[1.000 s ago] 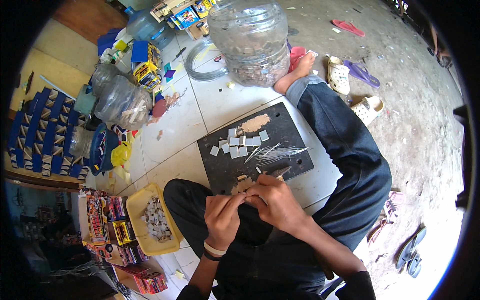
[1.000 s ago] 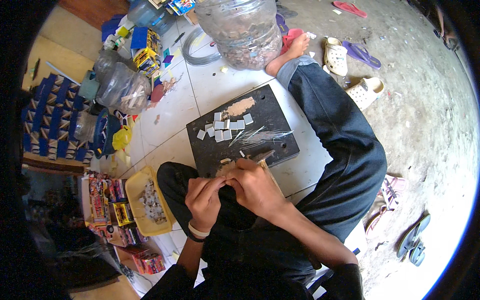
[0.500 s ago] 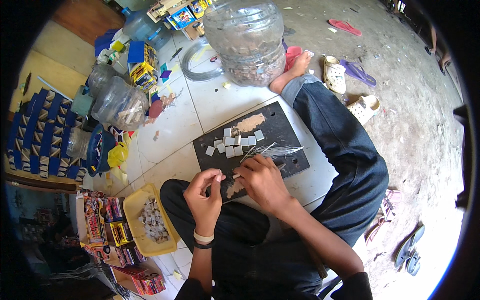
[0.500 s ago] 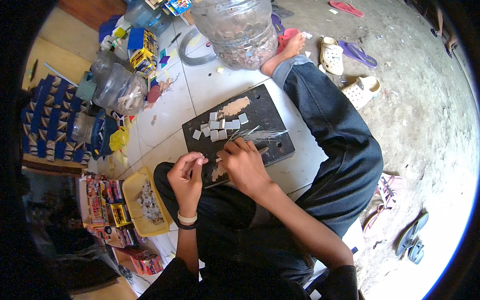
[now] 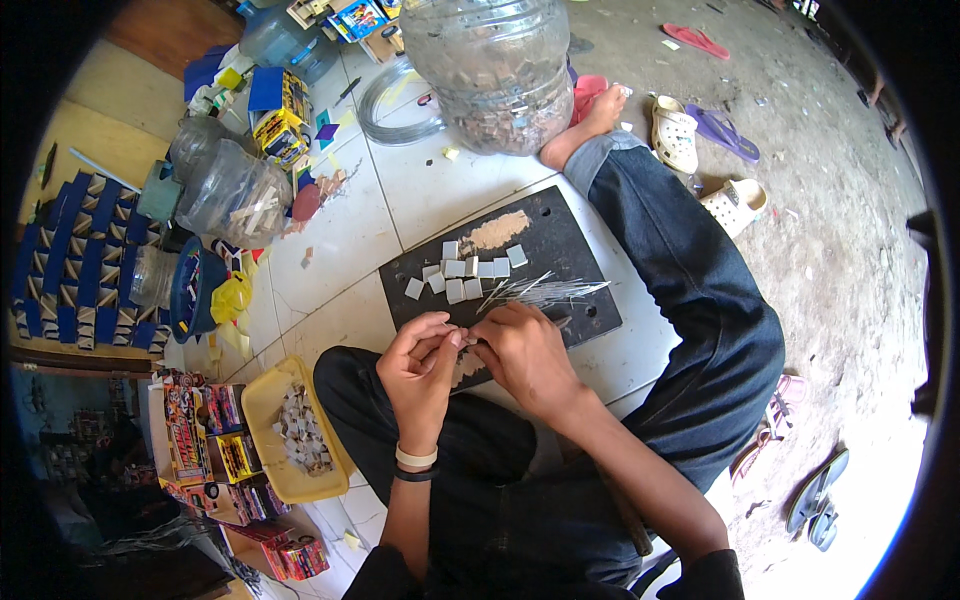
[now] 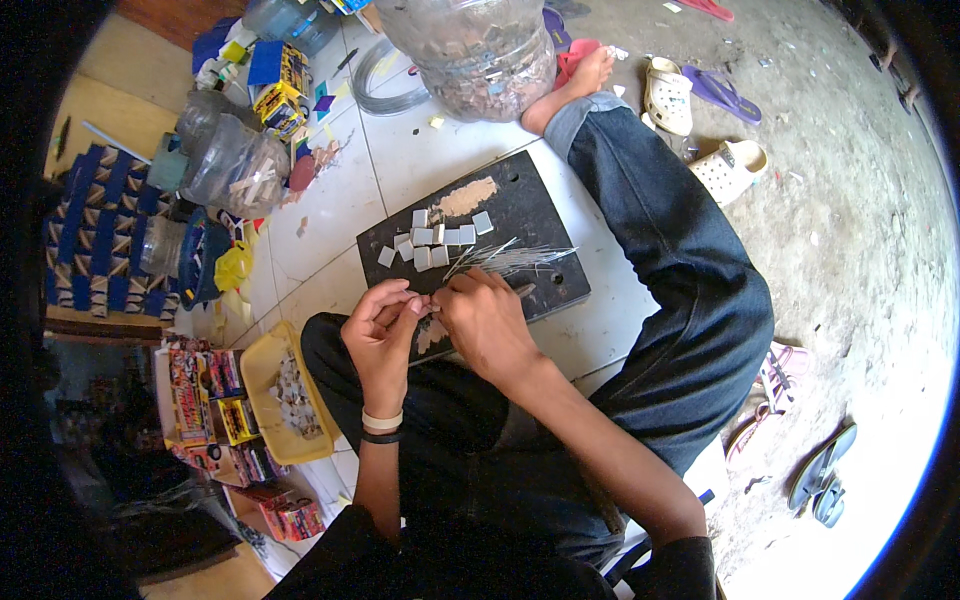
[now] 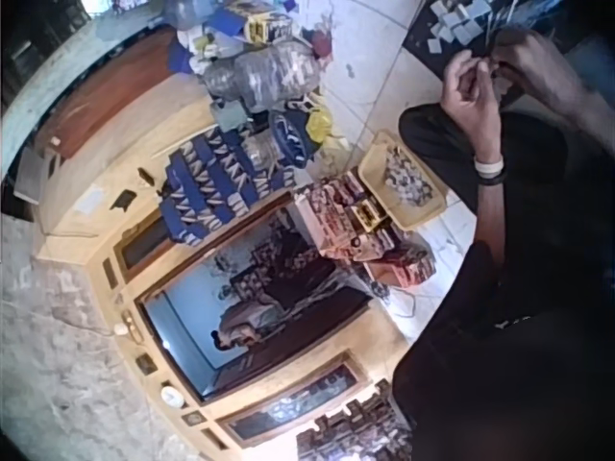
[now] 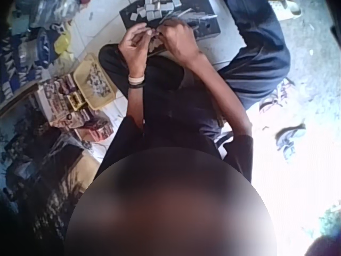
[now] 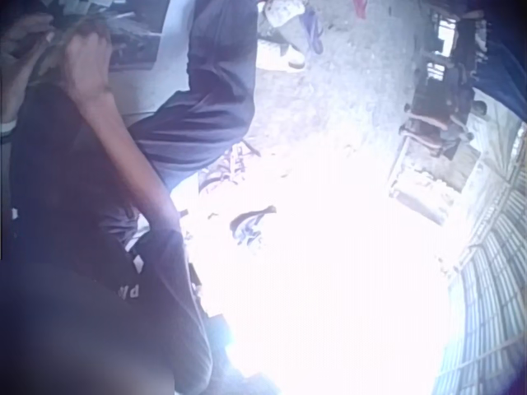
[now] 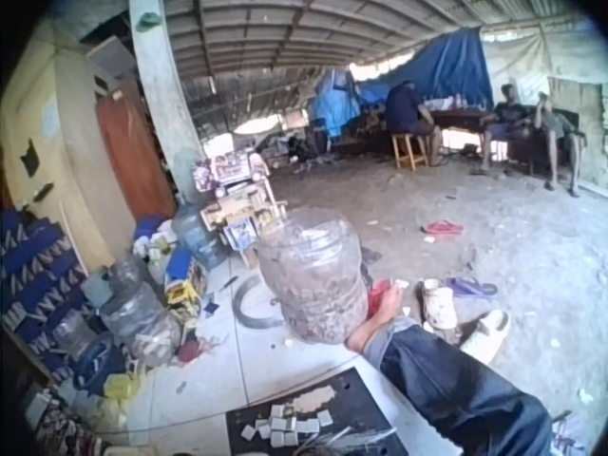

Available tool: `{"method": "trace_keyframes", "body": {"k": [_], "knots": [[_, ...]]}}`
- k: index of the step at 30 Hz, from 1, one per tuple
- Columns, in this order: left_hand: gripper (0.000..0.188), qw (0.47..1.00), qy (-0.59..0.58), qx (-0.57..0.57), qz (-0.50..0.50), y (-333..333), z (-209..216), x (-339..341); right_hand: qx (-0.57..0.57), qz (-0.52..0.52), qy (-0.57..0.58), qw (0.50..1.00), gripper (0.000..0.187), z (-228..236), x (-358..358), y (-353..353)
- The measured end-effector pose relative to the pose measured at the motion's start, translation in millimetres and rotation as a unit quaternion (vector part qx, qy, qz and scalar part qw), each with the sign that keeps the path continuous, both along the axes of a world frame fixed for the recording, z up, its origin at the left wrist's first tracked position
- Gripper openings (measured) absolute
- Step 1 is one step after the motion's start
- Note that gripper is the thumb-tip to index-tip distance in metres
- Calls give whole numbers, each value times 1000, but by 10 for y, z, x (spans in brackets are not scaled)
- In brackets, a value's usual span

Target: The person sits on the floor and assembles small firework units by inserting thin sticks into rectangular blocks and tapping them with a wooden tool. The person places the finished units into a yellow container.

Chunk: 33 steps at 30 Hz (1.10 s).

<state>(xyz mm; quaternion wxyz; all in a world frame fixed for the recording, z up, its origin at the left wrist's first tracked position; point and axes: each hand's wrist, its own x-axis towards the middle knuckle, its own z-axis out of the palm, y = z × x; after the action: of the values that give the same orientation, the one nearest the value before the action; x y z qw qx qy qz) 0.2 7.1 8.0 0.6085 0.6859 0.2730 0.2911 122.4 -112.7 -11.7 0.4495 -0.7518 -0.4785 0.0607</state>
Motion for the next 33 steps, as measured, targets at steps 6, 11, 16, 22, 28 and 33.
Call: {"method": "trace_keyframes", "body": {"k": [6,11,16,22,28,33], "knots": [[23,1000,-4,8,23,-25,-38,-12,6,-4,4,1000,7,-2,-1,11],[22,999,1,5,37,-35,-47,-2,-13,5,11,1000,14,-2,-2,4],[21,999,-9,-8,43,-51,-64,2,-10,4,8,1000,15,0,-1,2],[20,999,-21,-3,47,-65,-98,-2,-4,5,6,1000,11,1,6,4],[19,999,-9,27,45,-76,-81,-1,-7,7,7,1000,16,8,7,3],[14,994,25,99,38,-99,-26,5,-3,4,-2,1000,16,-13,5,0]]}}
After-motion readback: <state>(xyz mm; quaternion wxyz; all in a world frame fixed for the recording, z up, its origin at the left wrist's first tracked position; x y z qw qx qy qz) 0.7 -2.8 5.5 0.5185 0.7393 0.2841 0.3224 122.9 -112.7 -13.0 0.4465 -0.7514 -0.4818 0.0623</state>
